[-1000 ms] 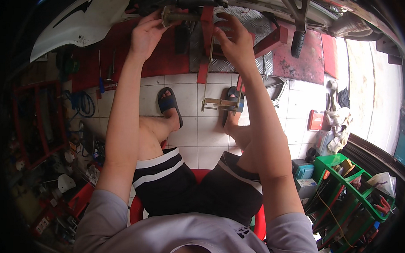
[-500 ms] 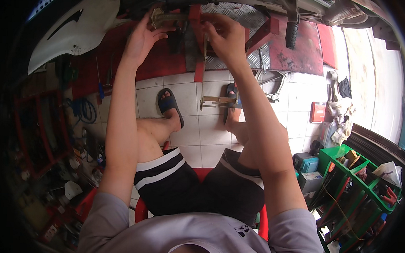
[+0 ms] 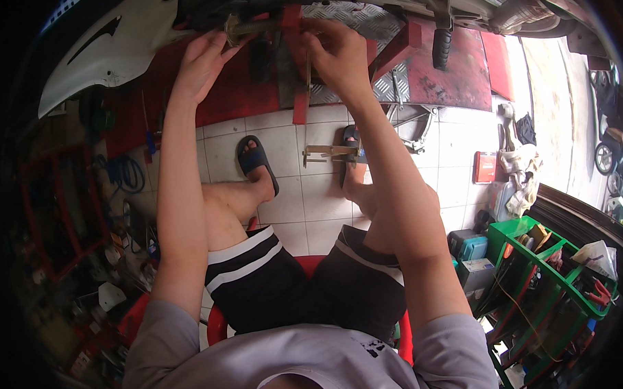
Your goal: The person sits on a stool in a workshop and assembles a metal bracket with a spring and a bolt. They manipulate the components with their hands, attaching the spring to the bracket and then inserting the bolt to secure the assembly.
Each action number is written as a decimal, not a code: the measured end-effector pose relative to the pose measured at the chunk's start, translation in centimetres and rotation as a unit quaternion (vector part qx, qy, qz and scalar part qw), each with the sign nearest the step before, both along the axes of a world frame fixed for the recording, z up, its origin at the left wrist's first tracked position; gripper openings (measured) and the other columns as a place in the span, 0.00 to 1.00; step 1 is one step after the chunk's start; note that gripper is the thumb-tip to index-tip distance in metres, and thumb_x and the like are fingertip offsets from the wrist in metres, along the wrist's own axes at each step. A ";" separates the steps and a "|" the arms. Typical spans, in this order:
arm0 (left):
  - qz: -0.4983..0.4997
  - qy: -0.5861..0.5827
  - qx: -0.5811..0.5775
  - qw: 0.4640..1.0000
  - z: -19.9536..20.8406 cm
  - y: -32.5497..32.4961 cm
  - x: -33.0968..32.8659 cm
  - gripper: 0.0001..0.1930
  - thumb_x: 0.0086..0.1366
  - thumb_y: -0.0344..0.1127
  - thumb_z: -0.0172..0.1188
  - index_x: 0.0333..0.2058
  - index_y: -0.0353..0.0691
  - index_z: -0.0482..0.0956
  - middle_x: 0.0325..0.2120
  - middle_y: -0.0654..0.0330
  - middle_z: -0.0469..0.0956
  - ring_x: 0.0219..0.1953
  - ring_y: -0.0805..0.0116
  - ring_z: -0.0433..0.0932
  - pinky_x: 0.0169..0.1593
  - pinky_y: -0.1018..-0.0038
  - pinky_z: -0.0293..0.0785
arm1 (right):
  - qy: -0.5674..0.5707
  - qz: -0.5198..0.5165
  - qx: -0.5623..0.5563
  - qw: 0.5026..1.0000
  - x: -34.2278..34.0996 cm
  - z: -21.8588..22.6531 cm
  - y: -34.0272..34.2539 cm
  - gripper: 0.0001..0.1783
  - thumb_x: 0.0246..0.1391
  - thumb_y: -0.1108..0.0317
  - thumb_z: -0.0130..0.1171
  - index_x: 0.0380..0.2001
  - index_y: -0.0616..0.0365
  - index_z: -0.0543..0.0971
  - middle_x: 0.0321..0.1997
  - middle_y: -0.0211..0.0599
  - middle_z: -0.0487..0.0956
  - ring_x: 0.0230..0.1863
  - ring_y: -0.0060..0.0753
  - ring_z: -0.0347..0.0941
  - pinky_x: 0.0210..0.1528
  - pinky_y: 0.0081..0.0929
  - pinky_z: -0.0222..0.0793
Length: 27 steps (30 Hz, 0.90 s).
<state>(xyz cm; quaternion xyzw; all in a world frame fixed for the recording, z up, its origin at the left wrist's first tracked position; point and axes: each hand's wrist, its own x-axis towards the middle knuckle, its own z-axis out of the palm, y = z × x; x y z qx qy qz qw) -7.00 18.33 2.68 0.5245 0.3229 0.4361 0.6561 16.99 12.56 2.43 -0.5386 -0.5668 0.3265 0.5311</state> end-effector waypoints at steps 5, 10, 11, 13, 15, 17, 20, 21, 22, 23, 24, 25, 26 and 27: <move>-0.003 0.025 -0.058 0.998 1.5 -0.6 0.2 0.18 0.72 0.31 0.47 0.59 0.35 0.67 0.54 0.54 0.73 0.53 0.63 0.76 0.58 0.68 0.72 | 0.003 0.002 0.009 1.000 0.0 -0.3 0.2 0.14 0.52 0.69 0.60 0.43 0.58 0.82 0.38 0.41 0.83 0.36 0.31 0.81 0.39 0.24 0.74; -0.016 0.066 0.017 0.998 1.0 -0.2 -0.1 0.26 0.70 0.30 0.50 0.65 0.37 0.57 0.56 0.53 0.71 0.54 0.61 0.75 0.58 0.65 0.72 | 0.030 0.011 0.011 0.999 -0.2 -0.5 0.3 0.14 0.54 0.70 0.60 0.44 0.61 0.81 0.37 0.39 0.82 0.37 0.28 0.81 0.40 0.23 0.74; -0.001 0.061 0.039 0.997 0.8 -0.3 0.1 0.26 0.69 0.30 0.50 0.65 0.37 0.57 0.56 0.54 0.71 0.53 0.61 0.76 0.58 0.66 0.72 | 0.030 0.013 0.008 0.999 -0.2 -0.5 0.3 0.15 0.54 0.71 0.60 0.45 0.61 0.80 0.37 0.39 0.82 0.37 0.27 0.81 0.40 0.23 0.74; -0.006 0.030 0.047 0.998 0.8 -0.2 0.1 0.26 0.67 0.28 0.54 0.63 0.37 0.60 0.54 0.54 0.72 0.51 0.62 0.77 0.56 0.67 0.74 | 0.029 0.017 0.000 0.999 -0.2 -0.6 0.3 0.15 0.55 0.71 0.59 0.46 0.62 0.80 0.37 0.38 0.81 0.37 0.27 0.81 0.40 0.23 0.74; 0.002 -0.003 0.037 0.999 0.7 -0.1 0.2 0.26 0.65 0.23 0.54 0.62 0.38 0.62 0.54 0.55 0.72 0.52 0.63 0.76 0.56 0.68 0.74 | 0.023 0.023 -0.008 0.999 -0.1 -0.5 0.2 0.15 0.55 0.72 0.59 0.46 0.63 0.79 0.37 0.38 0.81 0.36 0.26 0.80 0.40 0.22 0.74; 0.022 -0.037 0.010 0.999 0.5 -0.1 0.4 0.28 0.63 0.17 0.51 0.62 0.38 0.63 0.56 0.55 0.70 0.55 0.66 0.72 0.57 0.68 0.73 | 0.024 0.026 -0.012 0.999 -0.2 -0.3 0.1 0.15 0.55 0.72 0.59 0.46 0.63 0.79 0.37 0.37 0.80 0.36 0.26 0.80 0.40 0.22 0.74; 0.027 0.027 0.057 0.998 1.1 0.1 0.3 0.28 0.63 0.13 0.48 0.62 0.37 0.63 0.55 0.56 0.70 0.55 0.66 0.73 0.58 0.69 0.73 | 0.027 0.027 -0.016 0.999 -0.2 -0.3 0.1 0.15 0.55 0.72 0.58 0.46 0.64 0.79 0.36 0.36 0.80 0.36 0.25 0.80 0.40 0.22 0.74; 0.023 0.019 0.052 0.998 1.1 0.1 0.4 0.28 0.63 0.14 0.49 0.62 0.37 0.63 0.55 0.56 0.70 0.55 0.67 0.73 0.58 0.69 0.73 | 0.025 0.027 -0.019 0.999 -0.2 -0.2 0.0 0.15 0.56 0.72 0.58 0.46 0.64 0.79 0.36 0.36 0.80 0.36 0.25 0.80 0.40 0.22 0.74; 0.019 0.011 0.048 0.999 1.1 0.3 0.4 0.29 0.63 0.15 0.49 0.63 0.37 0.62 0.55 0.56 0.70 0.55 0.67 0.73 0.57 0.70 0.73 | 0.022 0.028 -0.023 0.999 -0.1 -0.2 0.0 0.15 0.56 0.72 0.58 0.46 0.64 0.79 0.36 0.36 0.80 0.36 0.25 0.80 0.40 0.22 0.74; 0.014 0.003 0.043 0.999 1.1 0.3 0.4 0.29 0.63 0.15 0.50 0.63 0.37 0.61 0.55 0.56 0.70 0.55 0.67 0.72 0.57 0.70 0.73 | 0.027 0.031 -0.022 0.999 -0.1 -0.3 0.0 0.15 0.56 0.72 0.58 0.46 0.64 0.79 0.36 0.36 0.80 0.36 0.25 0.80 0.40 0.22 0.74; 0.016 0.004 0.035 0.999 1.0 0.2 0.4 0.29 0.64 0.16 0.50 0.64 0.38 0.61 0.55 0.56 0.71 0.54 0.67 0.73 0.56 0.70 0.73 | 0.031 0.034 -0.021 0.999 -0.1 -0.3 0.0 0.15 0.56 0.72 0.58 0.46 0.64 0.79 0.36 0.36 0.80 0.37 0.25 0.80 0.40 0.22 0.74; 0.017 0.006 0.029 0.999 1.1 0.1 0.5 0.29 0.64 0.16 0.50 0.64 0.38 0.60 0.54 0.56 0.71 0.53 0.67 0.74 0.55 0.71 0.74 | 0.036 0.036 -0.020 0.998 -0.1 -0.3 0.1 0.15 0.56 0.72 0.58 0.47 0.64 0.79 0.37 0.36 0.80 0.37 0.25 0.80 0.40 0.22 0.74; 0.018 0.008 0.022 1.000 1.1 0.1 0.5 0.29 0.65 0.17 0.50 0.65 0.39 0.60 0.53 0.57 0.72 0.51 0.67 0.75 0.54 0.71 0.74 | 0.031 0.034 -0.020 0.999 -0.1 -0.3 0.1 0.15 0.56 0.72 0.58 0.47 0.64 0.79 0.37 0.36 0.80 0.37 0.26 0.80 0.40 0.22 0.74; 0.013 0.013 0.020 1.000 1.2 0.1 0.5 0.29 0.65 0.17 0.50 0.65 0.39 0.59 0.51 0.57 0.73 0.49 0.67 0.76 0.53 0.71 0.75 | 0.025 0.031 -0.020 0.999 -0.1 -0.4 0.1 0.15 0.56 0.72 0.58 0.47 0.64 0.79 0.37 0.36 0.80 0.37 0.26 0.81 0.40 0.22 0.74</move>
